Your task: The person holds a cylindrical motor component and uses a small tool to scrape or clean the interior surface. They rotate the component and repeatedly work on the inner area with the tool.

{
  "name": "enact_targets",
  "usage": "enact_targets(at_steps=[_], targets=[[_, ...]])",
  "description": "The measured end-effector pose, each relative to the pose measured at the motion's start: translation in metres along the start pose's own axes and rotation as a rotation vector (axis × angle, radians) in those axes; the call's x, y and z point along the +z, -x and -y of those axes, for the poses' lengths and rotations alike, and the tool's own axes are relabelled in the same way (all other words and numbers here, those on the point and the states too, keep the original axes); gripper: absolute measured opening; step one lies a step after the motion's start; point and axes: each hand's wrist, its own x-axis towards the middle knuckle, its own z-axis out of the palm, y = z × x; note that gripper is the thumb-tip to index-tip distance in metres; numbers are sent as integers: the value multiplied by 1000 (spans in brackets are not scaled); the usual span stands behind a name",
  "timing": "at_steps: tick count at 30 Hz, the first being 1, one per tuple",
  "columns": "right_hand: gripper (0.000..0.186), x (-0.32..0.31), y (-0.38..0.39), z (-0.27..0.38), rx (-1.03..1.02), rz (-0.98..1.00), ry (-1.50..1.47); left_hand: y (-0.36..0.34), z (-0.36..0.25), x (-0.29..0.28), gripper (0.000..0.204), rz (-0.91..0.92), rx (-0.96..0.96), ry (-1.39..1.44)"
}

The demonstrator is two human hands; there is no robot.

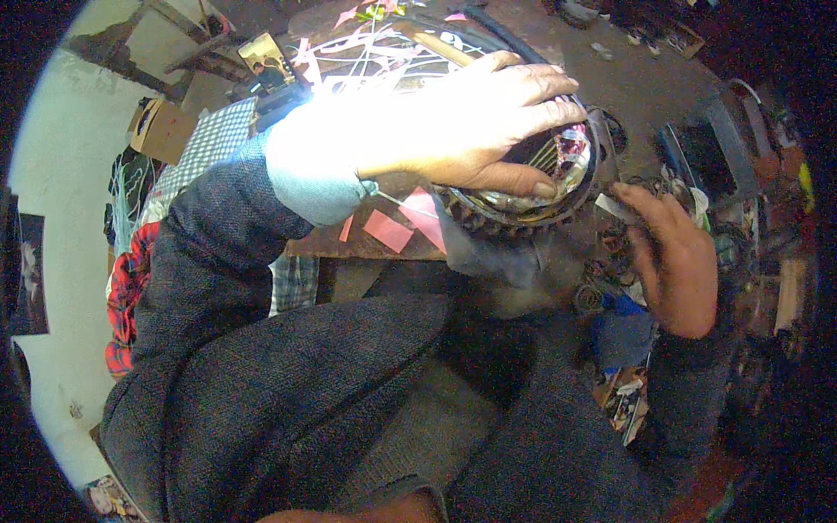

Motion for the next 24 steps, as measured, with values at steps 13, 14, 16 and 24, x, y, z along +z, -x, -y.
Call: enact_targets(at_steps=[13,14,16,24], targets=[[41,-7,-13,-27,-67,47,-101,-3,-1,-5,81,-31,-40,80],[41,-7,-14,-28,-85,22,-119,-3,-1,-6,80,-14,-38,96],[40,-5,-17,-31,-120,25,-141,-3,-1,-7,83,-21,-42,59],[23,6,-27,-62,-272,-6,-196,-14,8,-8,67,-81,108,120]])
